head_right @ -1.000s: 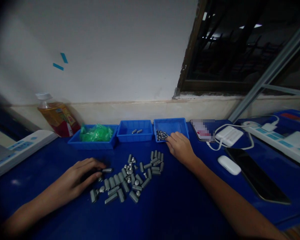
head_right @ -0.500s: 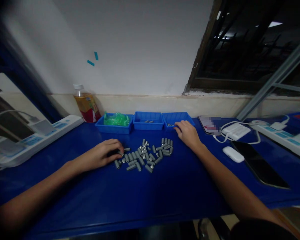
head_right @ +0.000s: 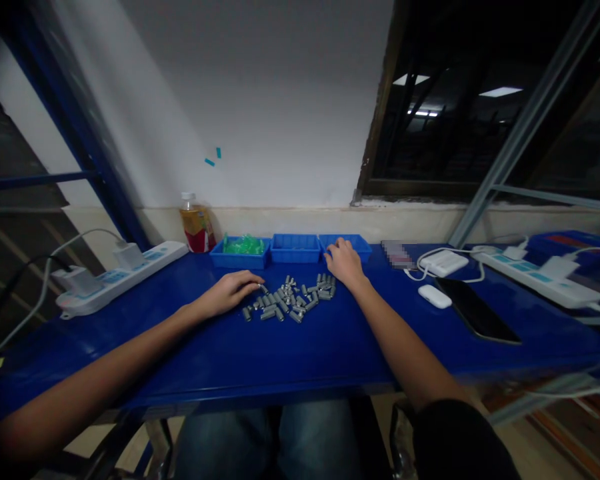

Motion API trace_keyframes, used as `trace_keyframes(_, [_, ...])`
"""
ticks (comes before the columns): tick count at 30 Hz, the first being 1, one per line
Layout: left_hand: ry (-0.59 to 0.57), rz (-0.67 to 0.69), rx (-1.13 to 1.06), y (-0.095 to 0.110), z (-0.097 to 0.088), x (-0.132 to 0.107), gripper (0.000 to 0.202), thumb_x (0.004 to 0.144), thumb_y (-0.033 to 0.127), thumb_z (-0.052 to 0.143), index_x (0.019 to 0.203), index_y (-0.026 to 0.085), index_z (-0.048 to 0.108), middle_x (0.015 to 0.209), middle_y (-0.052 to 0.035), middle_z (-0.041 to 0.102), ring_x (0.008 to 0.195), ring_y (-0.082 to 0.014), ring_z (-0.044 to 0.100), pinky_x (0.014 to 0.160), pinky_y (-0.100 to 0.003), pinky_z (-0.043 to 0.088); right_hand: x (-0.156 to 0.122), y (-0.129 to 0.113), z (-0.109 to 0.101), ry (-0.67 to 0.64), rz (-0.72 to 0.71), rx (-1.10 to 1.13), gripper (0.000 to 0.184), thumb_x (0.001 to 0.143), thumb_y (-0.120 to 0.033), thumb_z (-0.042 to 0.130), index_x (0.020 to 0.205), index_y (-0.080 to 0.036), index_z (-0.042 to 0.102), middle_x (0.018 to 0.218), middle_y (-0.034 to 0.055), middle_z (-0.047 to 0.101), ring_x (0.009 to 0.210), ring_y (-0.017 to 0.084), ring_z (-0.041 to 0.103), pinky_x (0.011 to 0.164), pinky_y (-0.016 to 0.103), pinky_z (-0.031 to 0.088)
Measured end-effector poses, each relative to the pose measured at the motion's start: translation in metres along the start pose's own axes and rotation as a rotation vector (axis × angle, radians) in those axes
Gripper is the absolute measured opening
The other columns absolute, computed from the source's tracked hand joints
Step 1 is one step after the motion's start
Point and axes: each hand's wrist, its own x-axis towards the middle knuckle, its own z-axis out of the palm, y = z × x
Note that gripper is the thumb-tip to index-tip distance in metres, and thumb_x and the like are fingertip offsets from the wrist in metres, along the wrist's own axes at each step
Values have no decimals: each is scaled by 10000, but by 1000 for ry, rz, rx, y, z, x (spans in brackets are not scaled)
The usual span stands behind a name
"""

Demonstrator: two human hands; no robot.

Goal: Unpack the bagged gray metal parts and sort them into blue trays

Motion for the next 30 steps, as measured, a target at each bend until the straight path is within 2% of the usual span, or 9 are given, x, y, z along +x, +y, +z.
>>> trace_keyframes(6, [72,-92,-67,8,5,0,245,885,384,498,965,170,586,812,-22,641,700,-144,584,653,-243,444,1,3,4,-3,-1,10,262,900,-301,466,1037,-156,637,982,129,591,976,261,493,871,340,394])
trace_keyframes(9, [128,-152,-136,11,5,7,215,868,374,515,853,165,567,733,0,615,633,-125,555,605,-227,421,-5,-10,-5,79,-21,50,294,893,-314,472,1081,-137,611,1020,144,570,1019,279,471,882,360,393])
trace_keyframes(12, [227,-199,-293,15,7,20,213,864,369,507,813,164,535,727,-1,606,664,-132,584,637,-238,443,-17,-42,-20,163,-242,218,305,881,-327,494,1118,-154,573,1004,122,581,992,270,487,877,375,400])
trace_keyframes(14, [286,-206,-428,18,12,30,209,856,371,514,817,165,508,714,4,592,670,-136,601,639,-242,456,-26,-67,-27,154,-429,339,307,864,-331,528,1121,-165,552,970,97,598,942,250,505,844,365,414])
trace_keyframes(16, [331,-195,-494,23,19,39,206,847,370,525,822,168,491,684,15,567,638,-130,590,608,-234,449,-33,-88,-31,146,-513,404,265,859,-305,540,1078,-157,552,938,86,606,904,235,512,805,349,422])
trace_keyframes(19, [384,-187,-502,32,27,45,206,855,370,508,814,170,476,647,28,540,581,-115,547,567,-220,425,-37,-101,-30,164,-511,420,157,882,-260,509,981,-155,568,888,82,613,859,223,516,769,336,419])
trace_keyframes(23, [370,-149,-468,42,26,38,222,889,369,449,880,160,521,705,3,574,646,-129,568,616,-234,449,-37,-99,-26,169,-480,413,159,919,-253,450,896,-173,585,855,75,625,847,212,527,773,327,407])
trace_keyframes(26, [325,-91,-349,45,18,30,241,869,337,496,1018,154,550,808,-29,627,729,-152,597,693,-262,470,-36,-100,-24,152,-431,433,240,946,-239,386,819,-185,583,809,63,629,812,195,544,759,312,399])
trace_keyframes(30, [322,-50,-142,46,11,26,216,879,309,488,978,150,596,857,-50,660,760,-164,609,726,-271,462,-38,-104,-23,143,-405,478,246,952,-285,389,841,-180,581,781,55,613,792,188,553,742,299,397])
